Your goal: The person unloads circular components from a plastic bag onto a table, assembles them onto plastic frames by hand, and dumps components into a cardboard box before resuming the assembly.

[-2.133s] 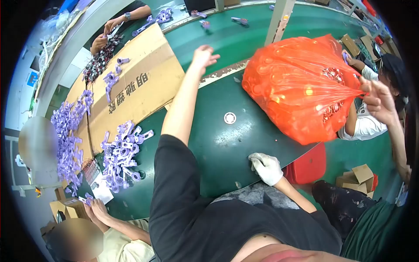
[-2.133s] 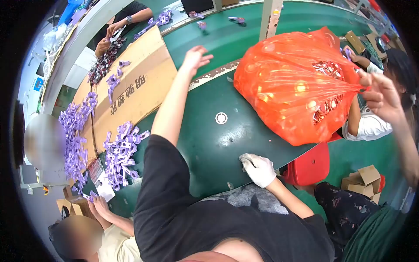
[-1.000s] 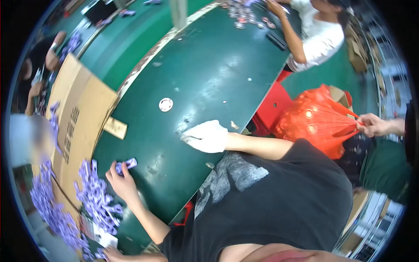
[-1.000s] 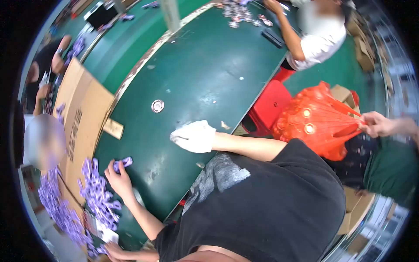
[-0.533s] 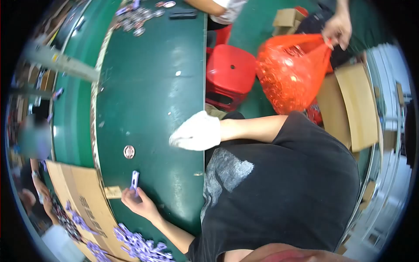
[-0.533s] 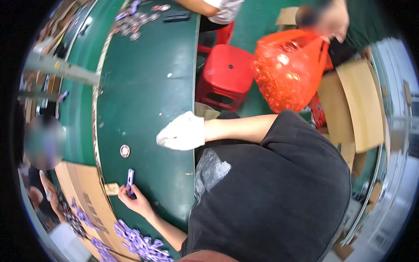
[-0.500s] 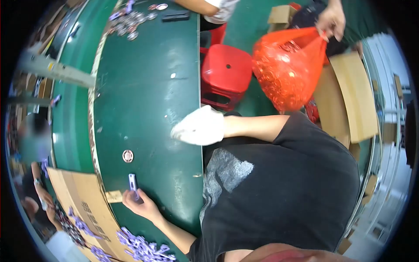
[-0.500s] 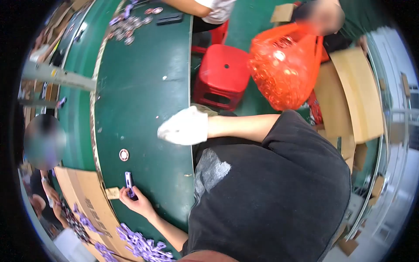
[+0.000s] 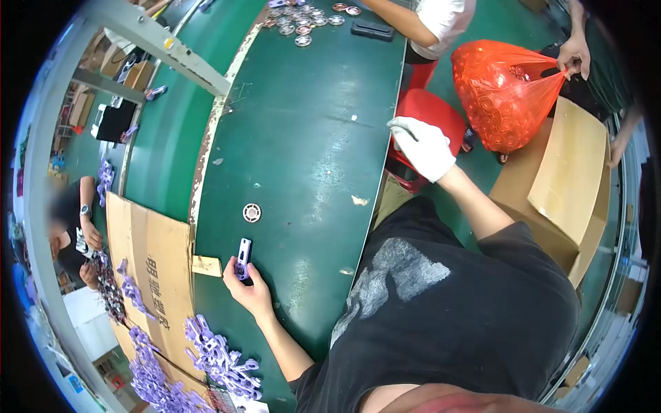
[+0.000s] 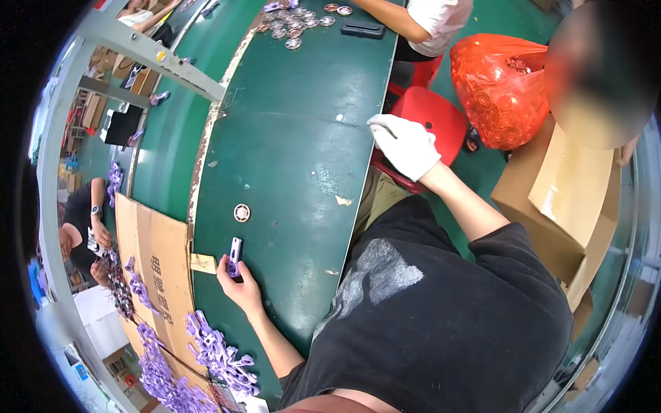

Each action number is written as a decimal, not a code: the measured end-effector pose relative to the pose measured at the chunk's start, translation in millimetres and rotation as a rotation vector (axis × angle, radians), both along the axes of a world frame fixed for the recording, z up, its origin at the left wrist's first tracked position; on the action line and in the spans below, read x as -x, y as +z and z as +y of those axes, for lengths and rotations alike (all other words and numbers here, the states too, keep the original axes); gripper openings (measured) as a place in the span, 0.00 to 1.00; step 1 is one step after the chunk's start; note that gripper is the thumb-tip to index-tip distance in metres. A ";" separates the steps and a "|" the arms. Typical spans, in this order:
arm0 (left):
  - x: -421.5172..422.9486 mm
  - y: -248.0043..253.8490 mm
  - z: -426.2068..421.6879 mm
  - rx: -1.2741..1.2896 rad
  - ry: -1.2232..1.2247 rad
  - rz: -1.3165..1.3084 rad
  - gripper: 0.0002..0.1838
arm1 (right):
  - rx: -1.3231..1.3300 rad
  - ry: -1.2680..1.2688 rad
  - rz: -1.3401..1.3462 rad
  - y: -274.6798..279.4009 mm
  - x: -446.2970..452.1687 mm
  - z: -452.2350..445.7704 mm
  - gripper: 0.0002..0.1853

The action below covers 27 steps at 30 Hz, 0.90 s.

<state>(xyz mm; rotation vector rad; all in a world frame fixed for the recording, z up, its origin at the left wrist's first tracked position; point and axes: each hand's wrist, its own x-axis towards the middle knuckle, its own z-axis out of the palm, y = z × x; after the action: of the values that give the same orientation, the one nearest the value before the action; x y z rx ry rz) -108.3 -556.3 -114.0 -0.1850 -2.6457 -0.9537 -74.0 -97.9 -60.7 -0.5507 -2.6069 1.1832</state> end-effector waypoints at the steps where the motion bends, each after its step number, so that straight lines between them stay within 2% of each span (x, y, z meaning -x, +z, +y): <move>1: 0.3 0.8 0.2 0.011 -0.003 0.005 0.20 | -0.085 0.031 0.073 -7.3 10.9 -6.4 0.16; 3: -0.5 2.0 0.1 0.037 -0.010 0.005 0.19 | -0.048 0.060 -0.040 1.2 33.9 -26.1 0.20; 6: 1.1 3.0 1.6 0.065 -0.018 0.031 0.19 | -0.207 0.124 -0.079 -13.2 104.2 -33.5 0.26; 8: 0.5 4.7 5.4 0.102 -0.014 0.045 0.18 | -0.329 0.187 0.104 -28.6 166.9 -13.9 0.27; 10: 1.7 5.1 10.5 0.129 -0.003 0.053 0.18 | -0.528 0.108 0.249 -36.3 239.4 9.4 0.31; 11: 1.7 4.9 10.6 0.139 0.006 0.052 0.18 | -0.562 0.081 0.194 -27.0 269.4 18.8 0.33; 12: 2.7 3.9 11.1 0.149 0.015 0.054 0.18 | -0.720 0.019 0.223 -36.0 304.9 32.5 0.34; 15: 5.6 1.8 9.4 0.146 0.032 0.045 0.18 | -0.871 0.031 0.164 -47.8 386.0 76.7 0.38; 17: 6.6 2.2 11.3 0.139 0.045 0.037 0.18 | -0.840 0.099 0.021 -49.3 406.8 94.4 0.39; 21: 7.1 4.3 12.5 0.136 0.072 0.011 0.18 | -0.754 0.208 -0.047 -49.6 415.5 100.6 0.36; 27: 6.4 0.5 9.3 0.139 0.060 0.019 0.18 | -0.702 0.329 0.107 -49.9 357.0 65.6 0.30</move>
<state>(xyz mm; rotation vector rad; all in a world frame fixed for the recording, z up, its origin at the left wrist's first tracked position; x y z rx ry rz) -114.7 -547.0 -113.5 -0.1453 -2.6855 -0.7458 -431.0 -32.3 -110.6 0.0828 -2.8251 0.2778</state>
